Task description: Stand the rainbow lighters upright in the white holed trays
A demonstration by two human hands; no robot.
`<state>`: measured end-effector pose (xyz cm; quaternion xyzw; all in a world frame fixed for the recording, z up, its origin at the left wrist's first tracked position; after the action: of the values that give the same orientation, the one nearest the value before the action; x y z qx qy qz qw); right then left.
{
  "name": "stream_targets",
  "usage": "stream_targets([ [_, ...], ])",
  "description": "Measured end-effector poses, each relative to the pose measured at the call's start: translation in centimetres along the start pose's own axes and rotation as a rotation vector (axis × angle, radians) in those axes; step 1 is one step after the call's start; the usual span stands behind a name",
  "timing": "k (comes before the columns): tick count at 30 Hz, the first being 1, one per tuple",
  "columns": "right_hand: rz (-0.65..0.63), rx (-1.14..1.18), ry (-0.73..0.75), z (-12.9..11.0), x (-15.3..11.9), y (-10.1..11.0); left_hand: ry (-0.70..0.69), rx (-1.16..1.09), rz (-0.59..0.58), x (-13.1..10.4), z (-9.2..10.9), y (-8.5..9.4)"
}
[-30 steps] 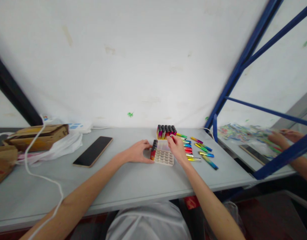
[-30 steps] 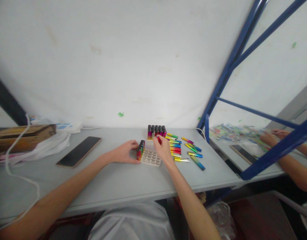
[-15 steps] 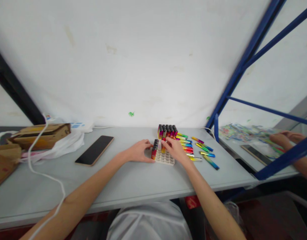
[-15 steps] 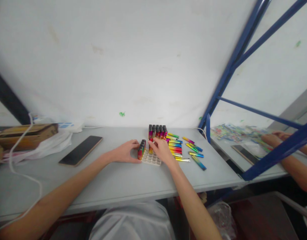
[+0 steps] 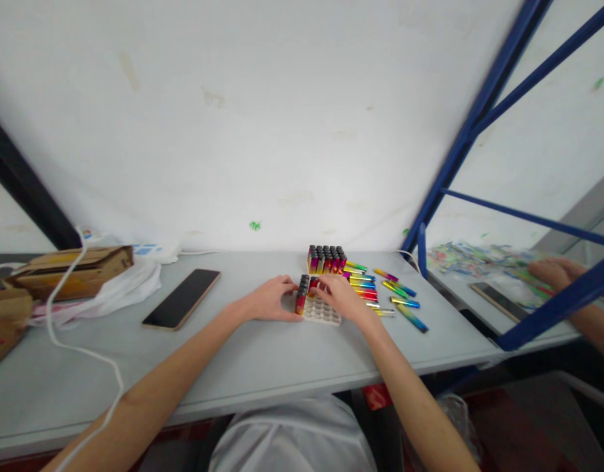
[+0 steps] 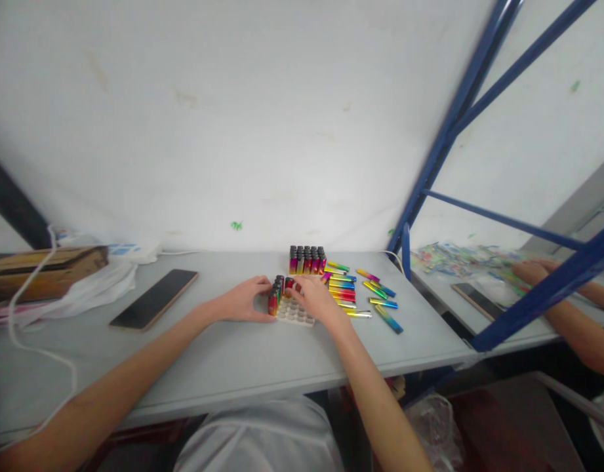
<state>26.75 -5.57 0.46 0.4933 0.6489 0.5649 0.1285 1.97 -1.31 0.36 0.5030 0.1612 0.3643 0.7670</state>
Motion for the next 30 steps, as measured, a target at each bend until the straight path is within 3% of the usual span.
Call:
stream_targets([
  [5, -0.021, 0.011, -0.118, 2.8, -1.8, 3.5, -0.001, -0.005, -0.005, 0.1, 0.0, -0.1],
  [10, 0.067, -0.268, -0.298, 8.2, -4.9, 6.8, -0.007, 0.018, 0.026, 0.0, 0.1, -0.1],
  [15, -0.035, -0.264, -0.345, 11.5, -6.7, 6.9, 0.011, 0.026, 0.039, 0.0, 0.1, -0.2],
  [23, -0.172, -0.313, -0.356, 12.2, -6.2, 6.6, 0.02, 0.033, 0.026, 0.0, 0.1, -0.2],
  [30, -0.103, -0.239, -0.455, 12.4, -6.5, 6.3, 0.023, 0.019, 0.021, 0.1, -0.2, -0.4],
])
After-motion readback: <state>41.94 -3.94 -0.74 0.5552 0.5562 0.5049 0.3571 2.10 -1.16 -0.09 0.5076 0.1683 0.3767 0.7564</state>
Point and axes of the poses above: each hand's wrist, its own x-axis towards the middle knuckle, its own y-axis out of the back of the hand, z = x × y, the point moved 1 cm from there along x, towards the middle knuckle, and after that the axes turned 10 degrees about y, right-handed, at the moved point
